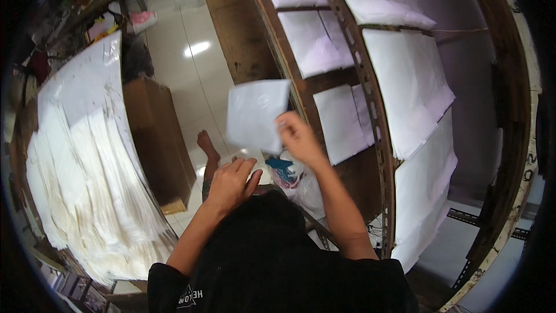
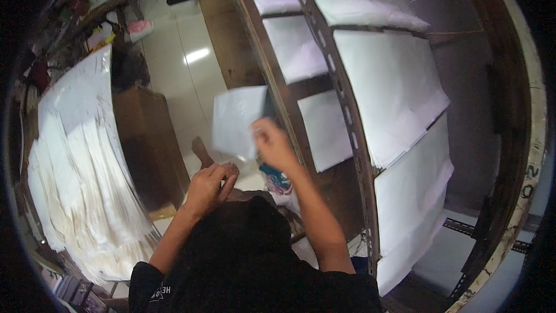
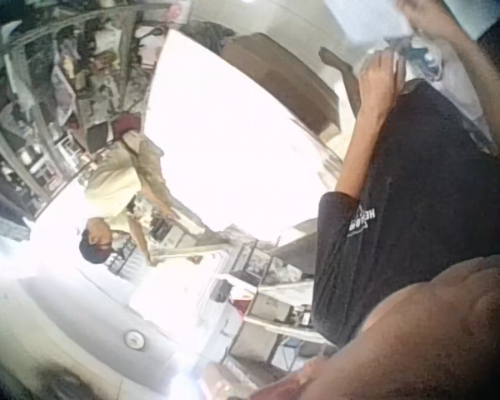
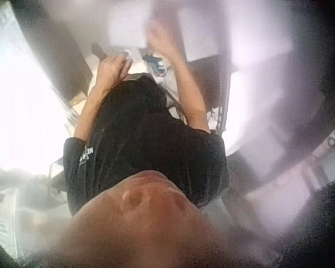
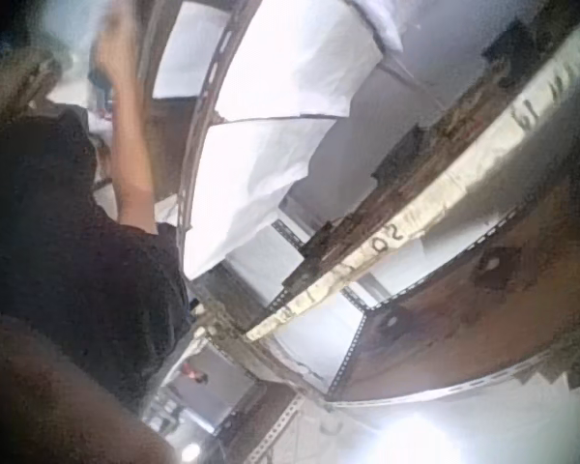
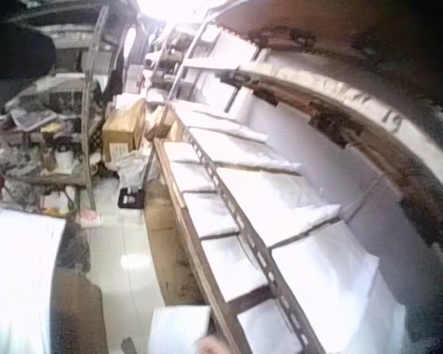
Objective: The person repeatedly picks up white sheets from a table and places them onto a multi-tiered wooden shelving unit. The person moves back and forth between the table and the shelves, handling the sheets one at a time.
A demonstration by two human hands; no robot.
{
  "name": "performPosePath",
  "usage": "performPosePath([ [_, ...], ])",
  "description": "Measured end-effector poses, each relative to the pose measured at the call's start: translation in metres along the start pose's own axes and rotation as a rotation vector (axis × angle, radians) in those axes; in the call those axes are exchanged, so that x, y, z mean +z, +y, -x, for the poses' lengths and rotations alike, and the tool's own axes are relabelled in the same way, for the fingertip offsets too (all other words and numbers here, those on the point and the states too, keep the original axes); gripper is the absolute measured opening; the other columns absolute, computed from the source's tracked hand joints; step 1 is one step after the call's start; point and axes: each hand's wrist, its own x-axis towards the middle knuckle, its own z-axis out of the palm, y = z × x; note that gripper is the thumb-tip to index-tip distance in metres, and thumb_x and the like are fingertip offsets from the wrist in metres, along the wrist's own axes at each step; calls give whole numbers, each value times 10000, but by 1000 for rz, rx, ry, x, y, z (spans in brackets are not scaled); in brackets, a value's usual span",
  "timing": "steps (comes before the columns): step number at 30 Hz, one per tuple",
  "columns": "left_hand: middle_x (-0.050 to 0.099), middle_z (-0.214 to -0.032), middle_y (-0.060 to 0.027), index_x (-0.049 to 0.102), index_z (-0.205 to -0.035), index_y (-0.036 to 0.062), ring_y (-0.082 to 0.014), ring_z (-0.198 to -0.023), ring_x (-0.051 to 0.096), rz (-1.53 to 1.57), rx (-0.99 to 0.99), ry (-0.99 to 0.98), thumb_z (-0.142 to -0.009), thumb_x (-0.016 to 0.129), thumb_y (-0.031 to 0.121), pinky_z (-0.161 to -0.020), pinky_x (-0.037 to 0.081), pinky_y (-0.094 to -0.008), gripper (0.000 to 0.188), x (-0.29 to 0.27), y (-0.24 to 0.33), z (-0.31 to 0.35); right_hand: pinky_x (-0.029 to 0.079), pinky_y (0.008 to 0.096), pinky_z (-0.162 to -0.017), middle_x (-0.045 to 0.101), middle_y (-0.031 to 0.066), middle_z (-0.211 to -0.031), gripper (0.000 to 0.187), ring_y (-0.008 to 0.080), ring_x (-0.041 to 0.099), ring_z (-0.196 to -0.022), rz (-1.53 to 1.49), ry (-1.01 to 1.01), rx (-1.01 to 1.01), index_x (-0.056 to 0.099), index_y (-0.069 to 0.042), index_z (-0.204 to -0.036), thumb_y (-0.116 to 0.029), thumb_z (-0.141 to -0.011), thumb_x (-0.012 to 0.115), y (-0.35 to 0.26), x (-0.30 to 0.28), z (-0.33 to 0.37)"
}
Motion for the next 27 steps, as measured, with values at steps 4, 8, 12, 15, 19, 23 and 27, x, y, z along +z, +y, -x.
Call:
performPosePath([
  [4, 642, -845, -141, 590, -1041, 45, -336, -782, 654, -12, -239, -180, -867, 664, 156, -717, 516, -439, 220, 38, -5, 50, 429, 269, -639, 536, 4, -865, 311, 104, 492, -724, 18, 335, 259, 477, -99, -1195, -123, -911, 601, 48, -104, 23],
  [8, 652, -928, -169, 605, -997, 32, -381, -802, 652, -18, -424, -330, -890, 635, 206, -719, 519, -479, 207, 72, -38, 111, 352, 228, -530, 475, -47, -787, 263, 60, 413, -644, 69, 779, 357, 498, -114, -1130, -230, -922, 610, 122, -201, 70],
  [12, 663, -1017, -179, 616, -1057, 30, -391, -859, 657, -65, -605, -436, -884, 637, 222, -763, 528, -478, 259, 87, -64, 157, 340, 233, -510, 452, -45, -754, 147, 67, 410, -621, -254, 1011, 429, 519, -112, -986, -216, -923, 601, 203, -266, 108],
  [15, 661, -1036, -186, 619, -1077, 29, -398, -889, 654, -129, -700, -511, -886, 633, 238, -780, 528, -476, 284, 96, -71, 178, 332, 238, -492, 442, -42, -736, 116, 73, 411, -605, -284, 1091, 434, 521, -110, -896, -198, -924, 592, 220, -265, 100],
  [19, 657, -1068, -205, 624, -1091, 24, -409, -910, 652, -99, -695, -485, -889, 627, 257, -801, 527, -481, 309, 100, -66, 170, 323, 249, -460, 475, -14, -717, 94, 96, 436, -579, -25, 1213, 802, 529, -87, -871, -149, -903, 592, 249, -278, 101],
  [23, 650, -1115, -212, 624, -1123, 23, -412, -934, 649, -42, -704, -542, -891, 626, 258, -827, 526, -481, 331, 106, -68, 157, 325, 261, -448, 524, 20, -713, 76, 113, 461, -566, 134, 1145, 804, 546, -67, -850, -115, -876, 599, 319, -325, 127],
  [27, 650, -1093, -219, 627, -1103, 20, -415, -933, 648, -56, -647, -502, -889, 626, 250, -830, 526, -481, 314, 112, -71, 160, 338, 273, -460, 554, 38, -733, 66, 131, 482, -577, 144, 1150, 690, 577, -45, -877, -106, -868, 598, 303, -297, 128],
])
